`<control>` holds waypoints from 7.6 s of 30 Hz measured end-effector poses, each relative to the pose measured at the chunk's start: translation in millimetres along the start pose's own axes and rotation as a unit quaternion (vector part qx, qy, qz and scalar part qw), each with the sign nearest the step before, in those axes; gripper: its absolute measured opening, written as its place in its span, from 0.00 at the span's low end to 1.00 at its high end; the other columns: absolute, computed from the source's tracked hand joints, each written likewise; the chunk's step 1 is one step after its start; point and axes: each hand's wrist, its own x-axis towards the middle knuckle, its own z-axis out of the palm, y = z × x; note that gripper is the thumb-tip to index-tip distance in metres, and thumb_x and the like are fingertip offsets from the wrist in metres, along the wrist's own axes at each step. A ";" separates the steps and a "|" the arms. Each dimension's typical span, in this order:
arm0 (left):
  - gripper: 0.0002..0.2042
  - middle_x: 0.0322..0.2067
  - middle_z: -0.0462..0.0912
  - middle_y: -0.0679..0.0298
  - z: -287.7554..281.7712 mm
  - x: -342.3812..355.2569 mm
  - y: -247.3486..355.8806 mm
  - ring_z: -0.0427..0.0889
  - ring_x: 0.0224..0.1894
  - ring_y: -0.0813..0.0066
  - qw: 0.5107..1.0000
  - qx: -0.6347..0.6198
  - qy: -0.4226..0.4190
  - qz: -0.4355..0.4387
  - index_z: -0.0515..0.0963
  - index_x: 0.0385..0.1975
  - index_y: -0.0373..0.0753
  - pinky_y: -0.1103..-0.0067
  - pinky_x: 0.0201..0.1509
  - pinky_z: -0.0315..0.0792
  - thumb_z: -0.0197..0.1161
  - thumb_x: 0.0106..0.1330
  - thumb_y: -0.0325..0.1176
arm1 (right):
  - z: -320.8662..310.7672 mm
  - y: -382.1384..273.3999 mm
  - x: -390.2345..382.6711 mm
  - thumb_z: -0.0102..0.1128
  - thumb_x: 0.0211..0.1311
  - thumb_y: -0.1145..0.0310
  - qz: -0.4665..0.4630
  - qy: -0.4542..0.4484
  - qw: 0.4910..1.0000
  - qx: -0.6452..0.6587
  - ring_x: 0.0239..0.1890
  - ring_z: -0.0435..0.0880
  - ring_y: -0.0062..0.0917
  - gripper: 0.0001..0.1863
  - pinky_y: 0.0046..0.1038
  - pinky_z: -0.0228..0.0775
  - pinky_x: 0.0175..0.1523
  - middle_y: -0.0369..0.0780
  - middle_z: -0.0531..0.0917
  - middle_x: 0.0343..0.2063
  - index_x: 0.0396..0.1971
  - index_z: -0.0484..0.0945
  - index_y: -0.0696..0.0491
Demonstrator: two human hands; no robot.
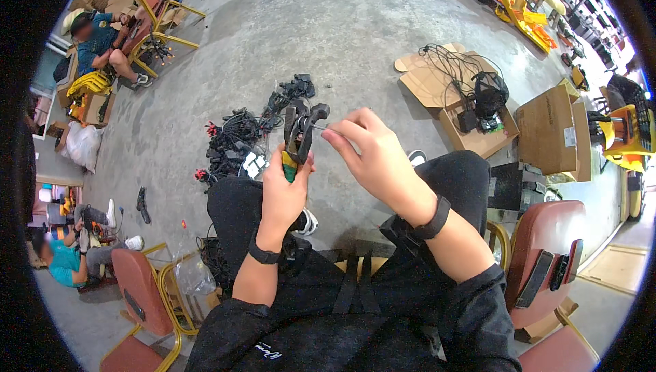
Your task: The person sits on the floor and uses pliers and a screwdriver to manipulate a small black electronic component. They hold the component with pliers and use the screwdriver to adjust internal parts, then switch tools to continue the repair.
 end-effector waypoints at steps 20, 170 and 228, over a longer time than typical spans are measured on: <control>0.08 0.26 0.81 0.62 0.4 3.2 -2.5 0.79 0.28 0.76 0.998 -0.061 0.005 0.007 0.73 0.41 0.33 0.78 0.34 0.71 0.60 0.64 0.24 | 4.6 -0.9 5.7 0.41 0.76 0.57 0.310 -0.176 0.817 0.454 0.11 0.74 0.17 0.20 0.18 0.65 0.17 0.35 0.76 0.15 0.36 0.75 0.59; 0.06 0.27 0.79 0.65 5.5 6.6 0.0 0.79 0.30 0.80 0.975 -0.204 -0.054 -0.074 0.73 0.40 0.34 0.80 0.36 0.73 0.60 0.68 0.27 | 1.4 4.3 4.1 0.61 0.62 0.67 0.000 -0.023 0.999 0.046 0.35 0.77 0.38 0.09 0.33 0.70 0.41 0.44 0.76 0.35 0.39 0.79 0.56; 0.11 0.33 0.82 0.58 4.6 1.3 -7.7 0.81 0.36 0.70 0.989 0.042 0.073 0.122 0.73 0.45 0.36 0.75 0.43 0.72 0.62 0.65 0.26 | -16.6 1.1 9.3 0.49 0.73 0.56 0.307 -0.227 0.796 0.470 0.15 0.75 0.15 0.19 0.17 0.65 0.22 0.34 0.76 0.15 0.37 0.80 0.58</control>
